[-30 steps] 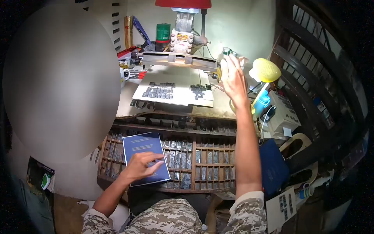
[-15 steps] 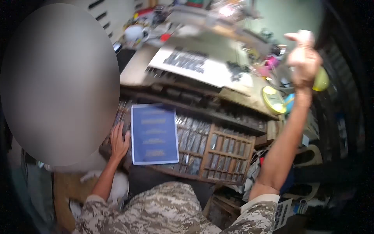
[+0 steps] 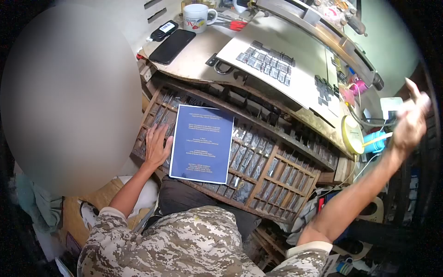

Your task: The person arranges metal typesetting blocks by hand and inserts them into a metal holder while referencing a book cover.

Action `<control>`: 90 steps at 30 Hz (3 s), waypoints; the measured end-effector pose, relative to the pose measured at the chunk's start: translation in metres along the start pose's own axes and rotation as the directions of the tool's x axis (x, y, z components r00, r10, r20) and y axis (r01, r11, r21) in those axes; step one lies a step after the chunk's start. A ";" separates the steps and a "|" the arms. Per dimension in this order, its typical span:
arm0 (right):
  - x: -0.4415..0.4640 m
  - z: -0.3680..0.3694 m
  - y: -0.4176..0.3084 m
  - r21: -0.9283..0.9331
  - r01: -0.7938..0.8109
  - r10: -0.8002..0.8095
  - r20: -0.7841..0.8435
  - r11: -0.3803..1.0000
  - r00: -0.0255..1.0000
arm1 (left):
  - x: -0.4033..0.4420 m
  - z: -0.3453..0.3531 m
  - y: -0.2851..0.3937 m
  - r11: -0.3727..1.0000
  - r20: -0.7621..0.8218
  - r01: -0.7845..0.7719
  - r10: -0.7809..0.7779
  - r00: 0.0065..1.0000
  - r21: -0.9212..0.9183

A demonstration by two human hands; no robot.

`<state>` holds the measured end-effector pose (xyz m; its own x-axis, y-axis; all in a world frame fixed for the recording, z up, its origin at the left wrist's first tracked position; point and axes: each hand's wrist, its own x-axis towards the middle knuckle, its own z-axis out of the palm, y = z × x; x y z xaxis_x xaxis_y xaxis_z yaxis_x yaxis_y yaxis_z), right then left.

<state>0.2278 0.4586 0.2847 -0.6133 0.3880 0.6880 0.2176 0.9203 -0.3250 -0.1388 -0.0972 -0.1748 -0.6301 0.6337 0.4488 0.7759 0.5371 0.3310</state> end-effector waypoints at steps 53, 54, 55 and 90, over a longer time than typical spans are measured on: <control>-0.062 0.096 -0.100 0.312 -0.206 0.310 -0.333 0.927 0.890 | -0.027 0.002 0.006 0.997 0.145 0.077 -0.073 0.987 -0.027; -0.073 0.114 -0.094 0.269 -0.223 0.294 -0.260 0.937 0.920 | -0.024 0.001 0.008 0.997 0.150 0.075 -0.071 0.986 -0.020; -0.082 0.131 -0.093 0.225 -0.237 0.281 -0.190 0.945 0.941 | -0.019 0.002 0.008 0.998 0.154 0.068 -0.065 0.986 -0.012; -0.163 0.235 -0.182 0.211 -0.083 0.150 -0.327 0.974 0.933 | 0.145 0.001 0.370 -0.780 0.532 0.620 0.490 0.690 -0.085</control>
<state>0.1099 0.2162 0.0791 -0.2915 0.5163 0.8053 0.1023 0.8538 -0.5104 0.0569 0.1938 0.0123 -0.0712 0.9970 0.0304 -0.9931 -0.0737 0.0908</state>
